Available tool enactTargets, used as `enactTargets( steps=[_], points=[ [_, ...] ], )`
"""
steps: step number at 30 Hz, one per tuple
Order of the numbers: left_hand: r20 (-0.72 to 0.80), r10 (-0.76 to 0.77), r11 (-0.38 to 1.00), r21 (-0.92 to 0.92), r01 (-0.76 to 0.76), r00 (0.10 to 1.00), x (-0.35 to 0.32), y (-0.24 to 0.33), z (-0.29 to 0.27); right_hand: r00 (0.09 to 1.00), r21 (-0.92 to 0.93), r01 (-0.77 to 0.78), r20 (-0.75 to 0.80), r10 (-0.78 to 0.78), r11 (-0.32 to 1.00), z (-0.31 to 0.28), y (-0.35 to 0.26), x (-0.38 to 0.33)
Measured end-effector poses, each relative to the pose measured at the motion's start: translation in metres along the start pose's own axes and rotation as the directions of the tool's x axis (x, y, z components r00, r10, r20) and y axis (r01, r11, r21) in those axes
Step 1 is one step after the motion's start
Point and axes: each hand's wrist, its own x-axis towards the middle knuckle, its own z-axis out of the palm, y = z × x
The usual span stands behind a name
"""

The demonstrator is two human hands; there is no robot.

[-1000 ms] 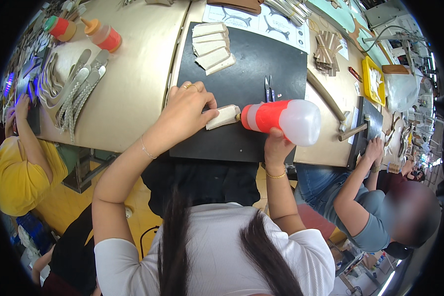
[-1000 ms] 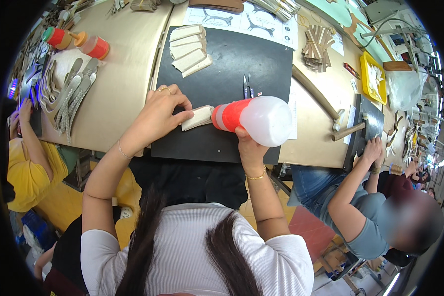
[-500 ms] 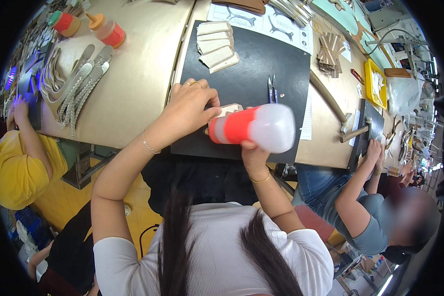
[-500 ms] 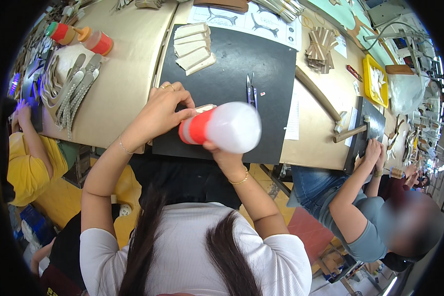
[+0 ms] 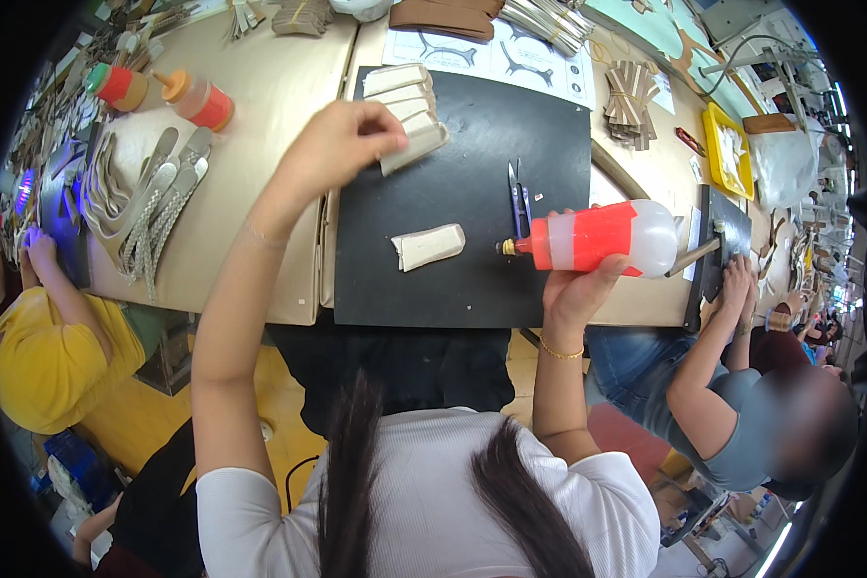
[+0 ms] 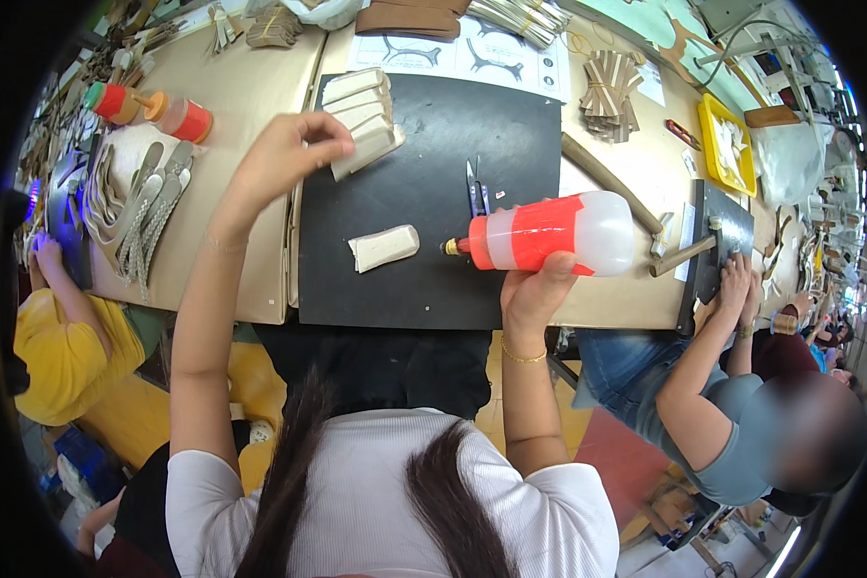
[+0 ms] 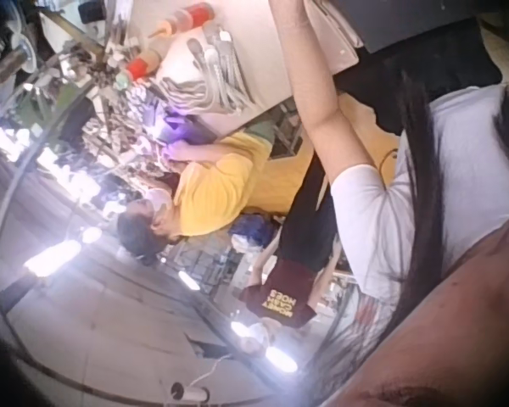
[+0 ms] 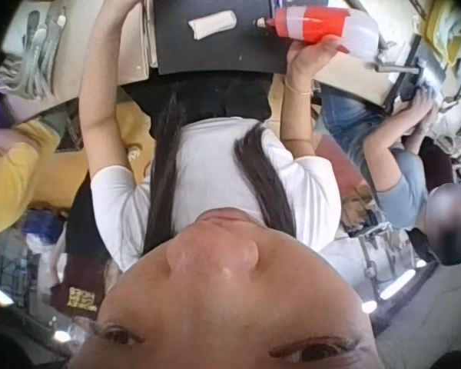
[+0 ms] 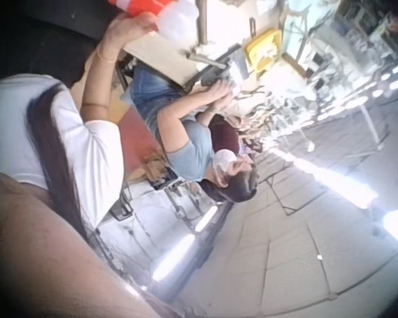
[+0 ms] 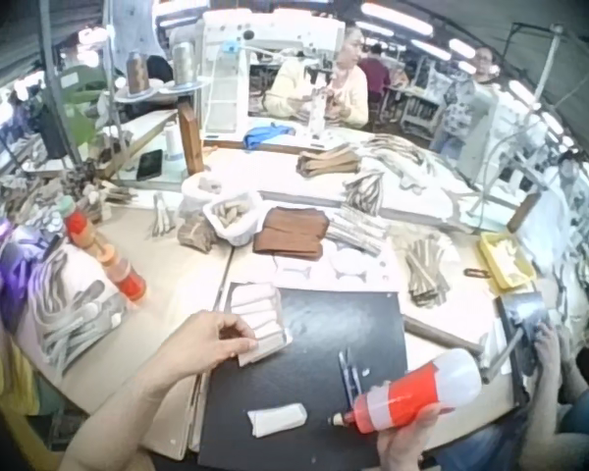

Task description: The person removes a small fabric piece from a plastic bag, places it on the table, and applies glue from a red bottle along its edges. The person repeats this for several fabric pieces, stacking them on the table.

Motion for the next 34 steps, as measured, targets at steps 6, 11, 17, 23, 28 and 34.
enactTargets(
  steps=[6, 11, 17, 23, 28, 34],
  points=[
    [-0.190, 0.018, 0.930, 0.364, 0.054, 0.982, 0.036, -0.010, -0.014, 1.000, 0.012, -0.007, -0.004, 0.007, 1.000, -0.003, 0.003, 0.001],
    [-0.301, 0.135, 0.875, 0.483, 0.029, 0.944, 0.028, -0.001, -0.002, 1.000, 0.014, -0.013, 0.005, 0.013, 1.000, -0.005, 0.004, 0.004],
    [-0.431, 0.412, 0.862, 0.468, -0.192, 0.803, -0.015, 0.012, 0.022, 0.996, -0.094, 0.077, 0.050, -0.073, 0.993, 0.004, 0.018, 0.006],
    [0.190, 0.489, 0.679, 0.530, -0.508, 0.851, -0.114, 0.033, 0.086, 0.965, -0.089, 0.064, 0.260, -0.039, 0.994, 0.034, 0.011, 0.019],
    [0.175, 0.422, 0.634, 0.644, -0.428, 0.889, -0.131, 0.028, 0.104, 0.945, -0.244, 0.123, 0.325, -0.038, 0.962, 0.050, 0.008, 0.027],
    [0.173, 0.438, 0.589, 0.686, -0.427, 0.882, -0.134, 0.026, 0.109, 0.919, -0.297, 0.068, 0.391, 0.056, 0.952, 0.057, 0.011, 0.029]
  ],
)
